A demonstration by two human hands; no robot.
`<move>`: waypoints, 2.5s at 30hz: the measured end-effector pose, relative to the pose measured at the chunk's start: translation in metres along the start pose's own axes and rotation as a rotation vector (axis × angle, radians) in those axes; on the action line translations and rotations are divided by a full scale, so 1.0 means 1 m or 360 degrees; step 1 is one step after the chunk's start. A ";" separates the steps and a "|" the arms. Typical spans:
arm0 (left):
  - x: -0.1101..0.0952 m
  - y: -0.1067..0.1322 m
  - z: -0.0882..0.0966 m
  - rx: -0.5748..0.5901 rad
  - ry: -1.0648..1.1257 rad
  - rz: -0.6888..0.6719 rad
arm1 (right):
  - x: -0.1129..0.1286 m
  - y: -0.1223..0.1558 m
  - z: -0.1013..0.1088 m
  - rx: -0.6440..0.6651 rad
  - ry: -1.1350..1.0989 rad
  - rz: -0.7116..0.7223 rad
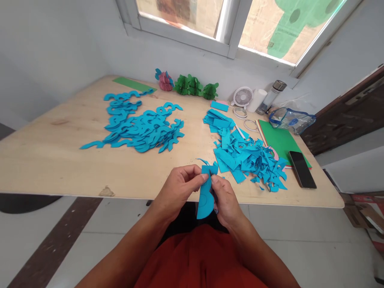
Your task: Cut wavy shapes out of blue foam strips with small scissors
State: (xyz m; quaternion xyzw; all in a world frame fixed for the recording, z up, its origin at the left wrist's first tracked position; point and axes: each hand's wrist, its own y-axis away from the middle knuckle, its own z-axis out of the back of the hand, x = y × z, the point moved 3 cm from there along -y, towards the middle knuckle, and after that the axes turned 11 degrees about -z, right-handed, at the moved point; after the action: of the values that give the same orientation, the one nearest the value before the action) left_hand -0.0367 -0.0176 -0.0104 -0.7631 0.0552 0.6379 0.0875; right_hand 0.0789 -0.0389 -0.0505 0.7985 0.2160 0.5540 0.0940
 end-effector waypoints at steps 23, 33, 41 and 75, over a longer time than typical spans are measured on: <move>0.003 0.001 0.001 -0.0006 0.0040 0.0015 | 0.002 0.003 -0.003 -0.0006 0.0027 -0.0006; -0.003 0.002 -0.001 -0.0075 0.0111 0.0030 | 0.000 0.001 -0.005 0.0071 -0.0026 0.0019; -0.005 0.003 0.000 -0.0118 0.0011 -0.0012 | 0.002 0.003 -0.007 0.0052 0.0007 -0.0009; 0.001 0.005 0.001 -0.0120 0.0169 0.0049 | -0.005 0.000 -0.002 -0.0002 -0.0027 -0.0063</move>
State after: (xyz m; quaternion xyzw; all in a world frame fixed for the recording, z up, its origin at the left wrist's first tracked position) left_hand -0.0385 -0.0225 -0.0115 -0.7977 0.0475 0.5995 0.0458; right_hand 0.0758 -0.0408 -0.0539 0.7987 0.2306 0.5453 0.1072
